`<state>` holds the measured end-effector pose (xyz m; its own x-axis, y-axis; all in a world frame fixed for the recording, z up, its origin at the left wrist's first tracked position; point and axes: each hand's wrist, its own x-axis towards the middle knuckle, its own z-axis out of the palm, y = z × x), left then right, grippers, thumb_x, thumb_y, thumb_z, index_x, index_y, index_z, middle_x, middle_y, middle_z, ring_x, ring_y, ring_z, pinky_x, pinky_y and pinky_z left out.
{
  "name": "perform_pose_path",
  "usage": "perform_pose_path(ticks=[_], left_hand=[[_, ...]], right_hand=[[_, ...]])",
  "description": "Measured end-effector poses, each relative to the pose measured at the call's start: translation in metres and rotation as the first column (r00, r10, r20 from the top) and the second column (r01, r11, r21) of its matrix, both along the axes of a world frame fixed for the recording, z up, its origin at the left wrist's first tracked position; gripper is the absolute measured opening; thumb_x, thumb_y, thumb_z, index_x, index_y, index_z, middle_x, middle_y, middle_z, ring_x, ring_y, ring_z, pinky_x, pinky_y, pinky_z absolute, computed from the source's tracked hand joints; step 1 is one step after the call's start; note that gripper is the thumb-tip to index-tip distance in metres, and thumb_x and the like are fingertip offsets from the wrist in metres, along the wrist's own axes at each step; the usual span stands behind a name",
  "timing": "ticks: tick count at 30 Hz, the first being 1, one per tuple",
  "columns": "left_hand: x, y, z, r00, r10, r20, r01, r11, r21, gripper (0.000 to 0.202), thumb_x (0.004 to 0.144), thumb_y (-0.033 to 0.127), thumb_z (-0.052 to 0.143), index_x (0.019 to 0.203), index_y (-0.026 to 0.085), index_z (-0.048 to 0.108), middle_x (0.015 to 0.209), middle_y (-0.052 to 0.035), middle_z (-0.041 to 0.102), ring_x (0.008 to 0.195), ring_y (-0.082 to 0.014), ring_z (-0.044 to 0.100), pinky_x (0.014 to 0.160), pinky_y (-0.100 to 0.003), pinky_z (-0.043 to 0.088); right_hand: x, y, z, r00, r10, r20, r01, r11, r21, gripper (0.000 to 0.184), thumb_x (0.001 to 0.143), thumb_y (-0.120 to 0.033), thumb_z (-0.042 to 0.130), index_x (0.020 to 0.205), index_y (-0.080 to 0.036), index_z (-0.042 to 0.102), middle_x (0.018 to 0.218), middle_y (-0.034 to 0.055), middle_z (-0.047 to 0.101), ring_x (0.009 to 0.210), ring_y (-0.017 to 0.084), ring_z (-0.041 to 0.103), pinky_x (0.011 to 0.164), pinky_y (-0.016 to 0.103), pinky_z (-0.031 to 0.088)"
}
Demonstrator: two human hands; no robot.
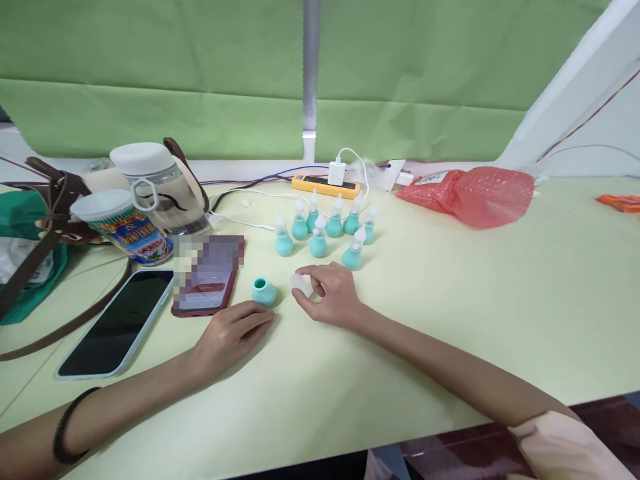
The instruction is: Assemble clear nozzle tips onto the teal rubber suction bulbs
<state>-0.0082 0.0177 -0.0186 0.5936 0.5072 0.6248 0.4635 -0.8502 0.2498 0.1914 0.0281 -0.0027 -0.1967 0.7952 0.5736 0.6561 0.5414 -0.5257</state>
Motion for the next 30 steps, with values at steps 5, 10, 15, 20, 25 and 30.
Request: perform_pose_path(ticks=[5,10,15,20,25,30], left_hand=[[-0.002,-0.001,-0.001,0.994,0.027,-0.109,-0.014,0.993,0.116,0.015,0.079,0.008,0.044,0.083,0.010,0.058,0.072,-0.0073,0.061,0.066,-0.0149,0.056,0.055,-0.026,0.049],[-0.003,-0.003,-0.003,0.983,0.041,-0.181,-0.010,0.986,0.168,0.017,0.080,0.008,0.040,0.087,0.011,0.056,0.074,-0.0076,0.061,0.068,-0.0151,0.056,0.055,-0.025,0.049],[-0.001,-0.005,0.001,0.986,0.059,-0.159,-0.029,0.982,0.186,0.018,0.080,0.010,0.040,0.087,0.012,0.056,0.072,-0.0069,0.061,0.066,-0.0143,0.057,0.053,-0.024,0.049],[0.001,-0.008,0.006,0.985,0.092,-0.148,-0.060,0.976,0.211,0.015,0.076,0.010,0.045,0.087,0.011,0.056,0.068,-0.0059,0.058,0.057,-0.0125,0.055,0.045,-0.021,0.045],[0.003,-0.011,0.012,0.984,0.077,-0.159,-0.042,0.977,0.208,0.013,0.076,0.013,0.045,0.082,0.012,0.057,0.065,-0.0041,0.055,0.054,-0.0115,0.052,0.043,-0.021,0.041],[0.005,-0.013,0.013,0.978,0.045,-0.205,-0.005,0.981,0.192,0.012,0.076,0.015,0.046,0.079,0.013,0.057,0.063,-0.0036,0.054,0.053,-0.0117,0.050,0.043,-0.021,0.039]], right_hand=[[0.006,0.009,-0.002,0.895,0.053,0.442,-0.164,0.963,0.216,0.021,0.070,-0.017,0.046,0.088,-0.017,0.059,0.061,0.0023,0.052,0.062,0.015,0.041,0.058,0.030,0.024],[0.004,0.007,-0.003,0.836,0.134,0.532,-0.260,0.951,0.169,0.031,0.069,-0.010,0.044,0.096,-0.019,0.056,0.072,0.0041,0.049,0.068,0.016,0.040,0.060,0.031,0.028],[0.003,0.007,-0.006,0.940,0.137,0.313,-0.205,0.959,0.198,0.033,0.068,-0.011,0.046,0.100,-0.021,0.050,0.082,0.0049,0.042,0.074,0.016,0.043,0.061,0.029,0.036],[0.008,0.015,0.000,0.979,-0.191,-0.067,0.202,0.934,0.296,0.053,0.066,-0.021,0.054,0.114,-0.021,0.031,0.102,0.0112,0.036,0.097,0.024,0.040,0.071,0.037,0.041],[0.011,0.021,0.001,0.966,-0.203,0.158,0.186,0.976,0.117,0.064,0.072,-0.033,0.050,0.127,-0.024,0.020,0.133,0.0102,0.014,0.122,0.028,0.017,0.091,0.046,0.028],[0.012,0.023,-0.007,0.952,-0.141,0.273,0.155,0.987,-0.031,0.048,0.080,-0.037,0.039,0.126,-0.026,0.031,0.135,0.0077,0.019,0.119,0.027,0.026,0.089,0.044,0.032]])
